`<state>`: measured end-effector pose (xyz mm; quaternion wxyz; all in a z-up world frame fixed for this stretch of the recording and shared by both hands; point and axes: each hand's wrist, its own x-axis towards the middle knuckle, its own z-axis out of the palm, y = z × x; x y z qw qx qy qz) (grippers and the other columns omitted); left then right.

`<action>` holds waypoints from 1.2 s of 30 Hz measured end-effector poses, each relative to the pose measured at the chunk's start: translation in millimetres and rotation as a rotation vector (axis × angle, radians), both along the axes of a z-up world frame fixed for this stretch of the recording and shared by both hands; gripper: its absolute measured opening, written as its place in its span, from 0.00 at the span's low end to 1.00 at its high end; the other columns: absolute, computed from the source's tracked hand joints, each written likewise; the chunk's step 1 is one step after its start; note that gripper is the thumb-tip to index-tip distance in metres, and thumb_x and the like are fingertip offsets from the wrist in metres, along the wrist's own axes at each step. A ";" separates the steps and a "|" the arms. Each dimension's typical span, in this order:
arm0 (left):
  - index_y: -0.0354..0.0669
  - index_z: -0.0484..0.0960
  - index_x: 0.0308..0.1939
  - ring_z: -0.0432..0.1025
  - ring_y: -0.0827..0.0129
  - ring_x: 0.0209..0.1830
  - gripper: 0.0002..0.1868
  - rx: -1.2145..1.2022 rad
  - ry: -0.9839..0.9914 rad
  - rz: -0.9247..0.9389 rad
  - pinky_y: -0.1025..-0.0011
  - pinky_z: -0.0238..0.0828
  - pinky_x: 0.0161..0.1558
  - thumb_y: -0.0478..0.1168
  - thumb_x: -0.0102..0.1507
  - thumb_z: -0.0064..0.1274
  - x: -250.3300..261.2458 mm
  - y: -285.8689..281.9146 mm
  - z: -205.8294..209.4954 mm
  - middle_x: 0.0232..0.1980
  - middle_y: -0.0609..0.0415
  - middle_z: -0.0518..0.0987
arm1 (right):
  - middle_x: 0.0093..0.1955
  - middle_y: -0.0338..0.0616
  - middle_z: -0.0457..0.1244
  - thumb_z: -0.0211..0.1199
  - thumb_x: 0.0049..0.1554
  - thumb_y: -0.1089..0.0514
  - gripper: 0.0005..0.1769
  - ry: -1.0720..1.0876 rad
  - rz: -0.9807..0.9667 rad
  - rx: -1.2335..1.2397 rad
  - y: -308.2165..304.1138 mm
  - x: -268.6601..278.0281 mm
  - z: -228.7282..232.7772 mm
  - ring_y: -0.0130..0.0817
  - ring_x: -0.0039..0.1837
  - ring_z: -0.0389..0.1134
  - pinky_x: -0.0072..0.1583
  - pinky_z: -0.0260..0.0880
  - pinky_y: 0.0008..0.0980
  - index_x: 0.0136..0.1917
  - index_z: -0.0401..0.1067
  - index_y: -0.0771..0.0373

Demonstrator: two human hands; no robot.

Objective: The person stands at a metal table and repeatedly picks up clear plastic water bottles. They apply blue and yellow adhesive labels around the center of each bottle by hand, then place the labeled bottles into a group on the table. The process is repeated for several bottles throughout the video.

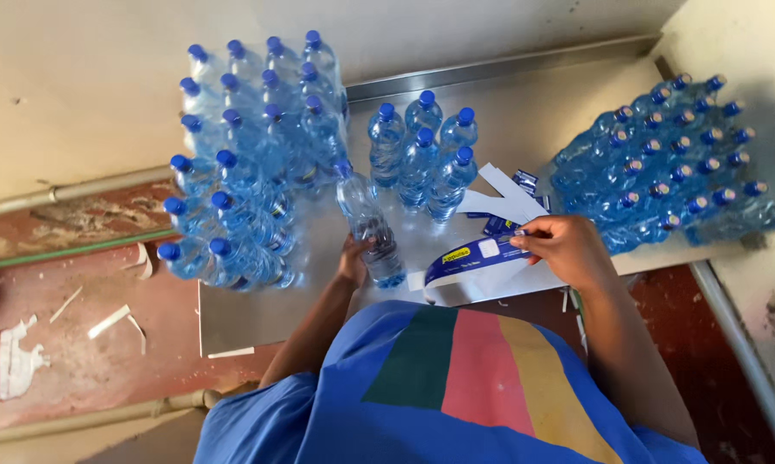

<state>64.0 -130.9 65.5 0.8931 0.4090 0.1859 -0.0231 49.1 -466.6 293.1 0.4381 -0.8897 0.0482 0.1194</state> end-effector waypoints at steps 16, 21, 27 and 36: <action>0.47 0.83 0.72 0.80 0.43 0.68 0.31 -0.350 -0.328 -0.153 0.34 0.74 0.69 0.61 0.73 0.61 55.0 -41.9 107.9 0.69 0.39 0.84 | 0.35 0.62 0.67 0.74 0.59 0.69 0.09 -0.115 0.144 0.391 26.9 37.8 18.6 0.44 0.36 0.73 0.39 0.81 0.38 0.47 0.80 0.81; 0.49 0.78 0.77 0.73 0.39 0.73 0.40 -0.414 -0.287 -0.271 0.34 0.62 0.75 0.69 0.70 0.61 49.1 -56.1 103.3 0.75 0.37 0.78 | 0.34 0.65 0.68 0.77 0.58 0.68 0.09 -0.255 0.147 0.332 25.0 23.7 43.2 0.43 0.34 0.73 0.36 0.81 0.40 0.44 0.80 0.78; 0.53 0.84 0.71 0.81 0.50 0.65 0.36 -0.471 -0.208 -0.233 0.39 0.75 0.69 0.70 0.69 0.61 45.6 -67.0 117.2 0.67 0.46 0.86 | 0.32 0.66 0.68 0.76 0.57 0.71 0.06 -0.203 0.200 0.373 44.7 7.0 31.9 0.42 0.34 0.73 0.36 0.81 0.39 0.44 0.82 0.80; 0.43 0.73 0.82 0.69 0.48 0.79 0.38 -0.315 -0.340 -0.196 0.40 0.60 0.80 0.59 0.74 0.62 90.6 -42.9 88.6 0.79 0.43 0.75 | 0.34 0.66 0.68 0.75 0.60 0.69 0.07 -0.273 0.143 0.413 43.4 0.5 32.2 0.44 0.35 0.73 0.37 0.82 0.39 0.45 0.82 0.80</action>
